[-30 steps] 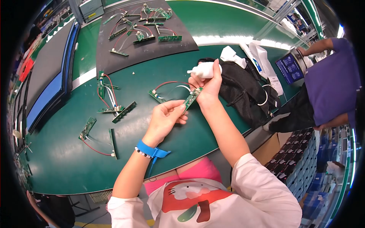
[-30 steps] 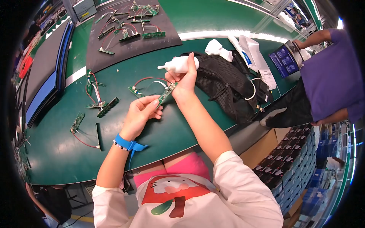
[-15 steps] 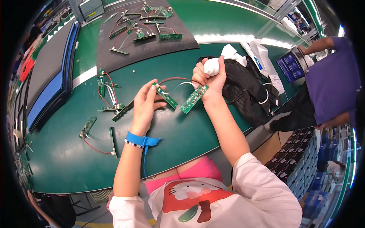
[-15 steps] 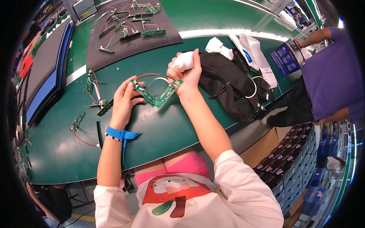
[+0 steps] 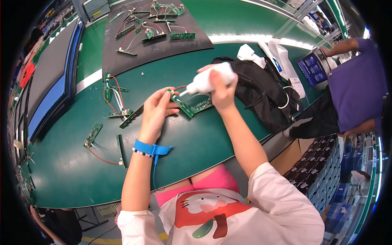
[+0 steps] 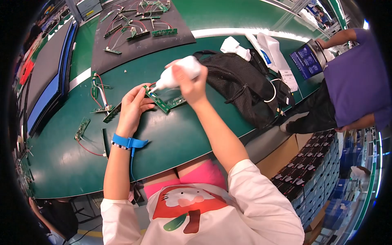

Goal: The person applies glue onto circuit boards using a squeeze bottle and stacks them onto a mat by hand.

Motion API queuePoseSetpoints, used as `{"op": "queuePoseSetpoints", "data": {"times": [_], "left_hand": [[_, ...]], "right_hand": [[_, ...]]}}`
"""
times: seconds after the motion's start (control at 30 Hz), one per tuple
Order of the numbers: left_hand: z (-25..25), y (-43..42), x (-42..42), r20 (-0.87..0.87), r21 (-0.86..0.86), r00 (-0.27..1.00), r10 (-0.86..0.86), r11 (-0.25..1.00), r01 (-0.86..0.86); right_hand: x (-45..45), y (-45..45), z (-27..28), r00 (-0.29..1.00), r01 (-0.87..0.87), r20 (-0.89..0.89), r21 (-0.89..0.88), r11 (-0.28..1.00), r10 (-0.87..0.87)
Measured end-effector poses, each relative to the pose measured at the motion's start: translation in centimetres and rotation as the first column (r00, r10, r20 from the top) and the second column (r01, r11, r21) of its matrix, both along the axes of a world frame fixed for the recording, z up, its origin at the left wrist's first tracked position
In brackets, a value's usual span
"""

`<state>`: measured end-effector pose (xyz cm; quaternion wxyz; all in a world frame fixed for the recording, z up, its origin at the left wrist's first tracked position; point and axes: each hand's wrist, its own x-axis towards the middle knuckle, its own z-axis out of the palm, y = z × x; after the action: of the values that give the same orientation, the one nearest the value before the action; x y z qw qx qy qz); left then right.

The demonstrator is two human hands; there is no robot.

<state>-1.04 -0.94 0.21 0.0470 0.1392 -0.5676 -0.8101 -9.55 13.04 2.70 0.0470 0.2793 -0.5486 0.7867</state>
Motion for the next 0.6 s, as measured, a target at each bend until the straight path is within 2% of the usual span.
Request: {"op": "queuePoseSetpoints", "data": {"times": [0.07, 0.33, 0.6], "left_hand": [[0.03, 0.11, -0.08, 0.012, 0.017, 1.0, -0.01, 1.0, 0.009], [-0.26, 0.0, -0.11, 0.01, 0.057, 0.999, -0.032, 0.998, 0.031], [0.03, 0.04, -0.14, 0.0, 0.096, 0.999, -0.034, 0.995, 0.034]], "right_hand": [[0.47, -0.46, -0.13, 0.991, -0.002, -0.13, 0.085, 0.996, 0.013], [0.12, -0.9, -0.5, 0.963, 0.079, -0.265, 0.135, 0.988, -0.041], [0.15, -0.97, -0.36, 0.961, 0.082, -0.276, 0.162, 0.983, -0.035]]}}
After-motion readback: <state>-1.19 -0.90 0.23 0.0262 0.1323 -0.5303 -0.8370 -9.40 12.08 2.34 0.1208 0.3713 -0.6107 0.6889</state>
